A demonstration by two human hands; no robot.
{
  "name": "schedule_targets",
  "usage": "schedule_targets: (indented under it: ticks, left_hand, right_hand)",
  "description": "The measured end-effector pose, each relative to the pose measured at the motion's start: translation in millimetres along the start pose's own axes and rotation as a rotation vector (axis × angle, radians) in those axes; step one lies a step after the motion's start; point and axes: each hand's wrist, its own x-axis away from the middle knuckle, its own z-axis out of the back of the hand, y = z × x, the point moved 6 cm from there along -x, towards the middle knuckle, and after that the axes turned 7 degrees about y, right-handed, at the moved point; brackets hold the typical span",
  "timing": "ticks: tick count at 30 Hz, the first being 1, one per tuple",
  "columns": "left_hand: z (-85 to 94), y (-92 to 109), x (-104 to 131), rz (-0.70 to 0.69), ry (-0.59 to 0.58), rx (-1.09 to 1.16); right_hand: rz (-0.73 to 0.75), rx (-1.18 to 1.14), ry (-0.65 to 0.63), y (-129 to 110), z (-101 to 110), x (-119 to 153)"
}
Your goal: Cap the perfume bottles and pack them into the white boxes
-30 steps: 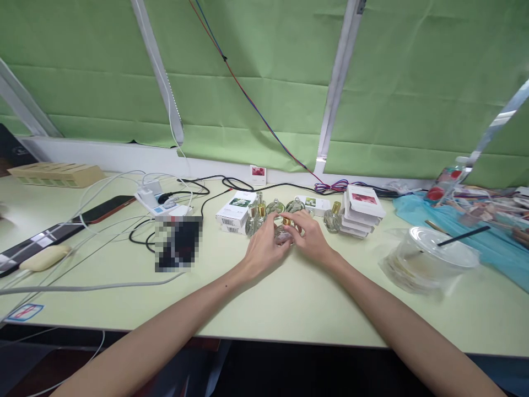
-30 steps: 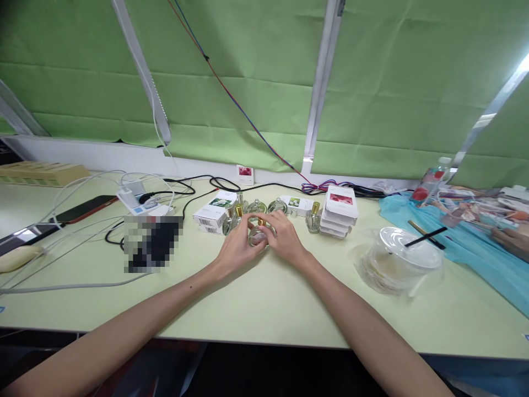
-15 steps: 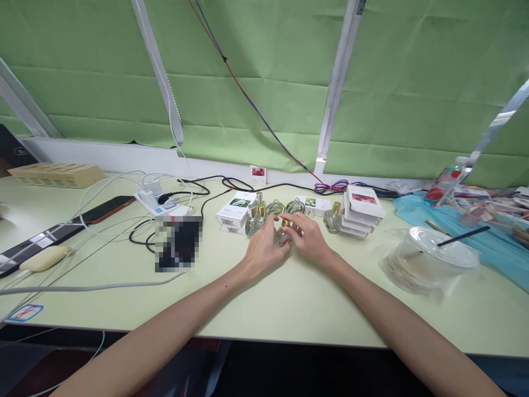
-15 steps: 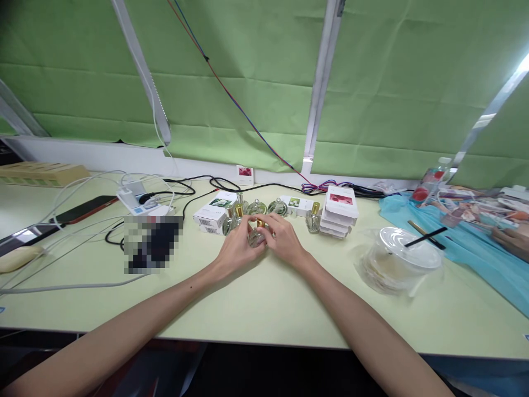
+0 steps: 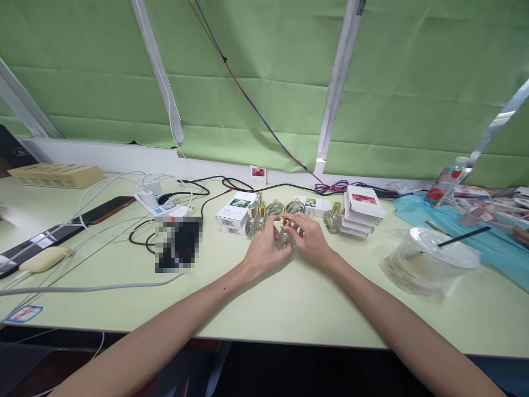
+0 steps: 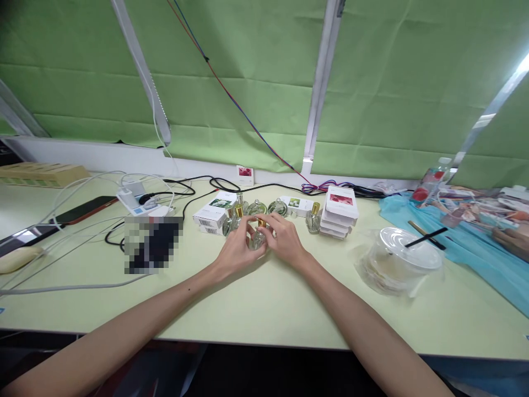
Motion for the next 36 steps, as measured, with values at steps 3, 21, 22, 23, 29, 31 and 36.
schedule_targets:
  ticks: [3, 21, 22, 23, 29, 31, 36]
  left_hand:
    - [-0.8, -0.4, 1.0, -0.022, -0.010, 0.020]
    - [-7.2, -1.6, 1.5, -0.041, -0.034, 0.105]
    - [-5.6, -1.1, 1.0, -0.046, -0.009, 0.098]
    - [-4.1, -0.9, 0.6, -0.049, 0.014, 0.095]
    - [-1.2, -3.1, -1.0, -0.030, 0.034, 0.106]
    - [-0.7, -2.6, -1.4, -0.038, 0.029, 0.102]
    - [-2.2, -3.5, -1.5, -0.012, -0.020, 0.109]
  right_hand:
    - [0.002, 0.018, -0.006, 1.5, 1.8, -0.4]
    - [-0.020, -0.002, -0.030, 4.4, 4.8, -0.8]
    - [-0.019, -0.007, -0.032, 4.6, 4.6, -0.8]
    - [-0.017, -0.011, -0.033, 4.7, 4.4, -0.8]
    - [-0.001, -0.020, -0.037, 4.2, 3.8, -1.3]
    - [0.003, -0.037, -0.041, 3.6, 3.4, -1.2]
    - [0.001, -0.075, -0.051, 1.9, 2.6, -1.1]
